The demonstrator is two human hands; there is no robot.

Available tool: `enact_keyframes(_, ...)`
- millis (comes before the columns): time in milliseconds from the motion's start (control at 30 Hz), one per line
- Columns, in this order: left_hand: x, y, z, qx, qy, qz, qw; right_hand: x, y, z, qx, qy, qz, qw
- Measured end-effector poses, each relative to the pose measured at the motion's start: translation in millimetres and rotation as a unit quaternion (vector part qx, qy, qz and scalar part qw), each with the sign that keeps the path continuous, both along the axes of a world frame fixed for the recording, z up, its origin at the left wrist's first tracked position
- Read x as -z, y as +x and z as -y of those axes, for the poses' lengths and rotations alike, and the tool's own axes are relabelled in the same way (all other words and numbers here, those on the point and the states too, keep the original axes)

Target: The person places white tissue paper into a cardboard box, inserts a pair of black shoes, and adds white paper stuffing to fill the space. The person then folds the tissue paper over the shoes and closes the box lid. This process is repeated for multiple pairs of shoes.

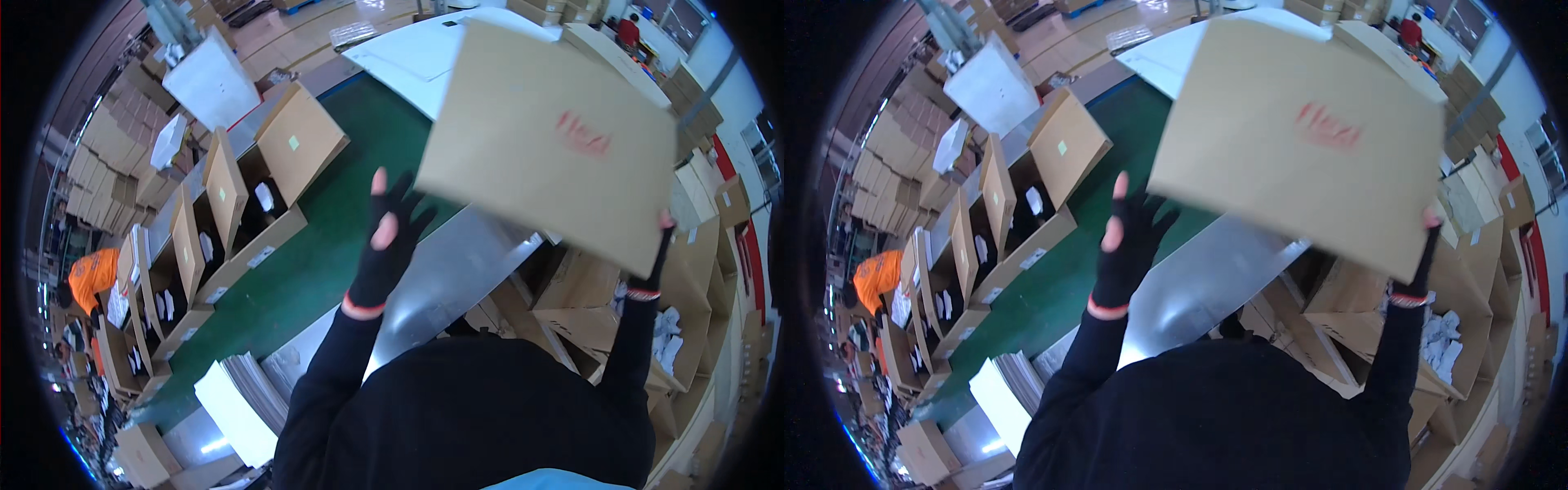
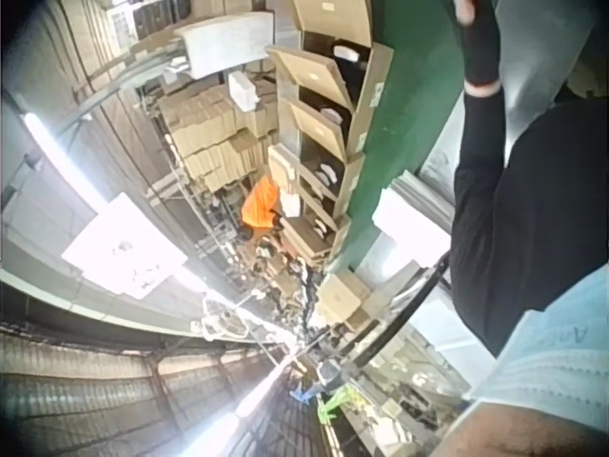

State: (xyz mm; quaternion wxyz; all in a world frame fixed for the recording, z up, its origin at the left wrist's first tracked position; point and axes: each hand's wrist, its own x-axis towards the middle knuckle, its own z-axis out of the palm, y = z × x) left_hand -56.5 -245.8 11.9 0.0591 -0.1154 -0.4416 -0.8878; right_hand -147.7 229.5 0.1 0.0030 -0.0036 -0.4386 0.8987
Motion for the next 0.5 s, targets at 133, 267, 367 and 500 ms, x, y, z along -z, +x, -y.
enact_keyframes(133, -4, -35, -24, -0.009, -0.047, -0.050, 0.998, -33, -100, -52, 0.154, 0.209, -0.086, 0.962)
enact_keyframes(267, 60, -22, -7, 0.025, -0.128, 0.077, 0.988, -7, -145, -71, 0.065, 0.134, 0.063, 0.987)
enact_keyframes(367, 124, 7, 47, 0.017, -0.155, 0.250, 0.956, 32, -189, -90, 0.187, 0.170, 0.123, 0.960)
enact_keyframes(500, 173, 22, 135, -0.088, -0.321, 0.348, 0.876, 23, -206, -152, 0.131, 0.112, 0.097, 0.980)
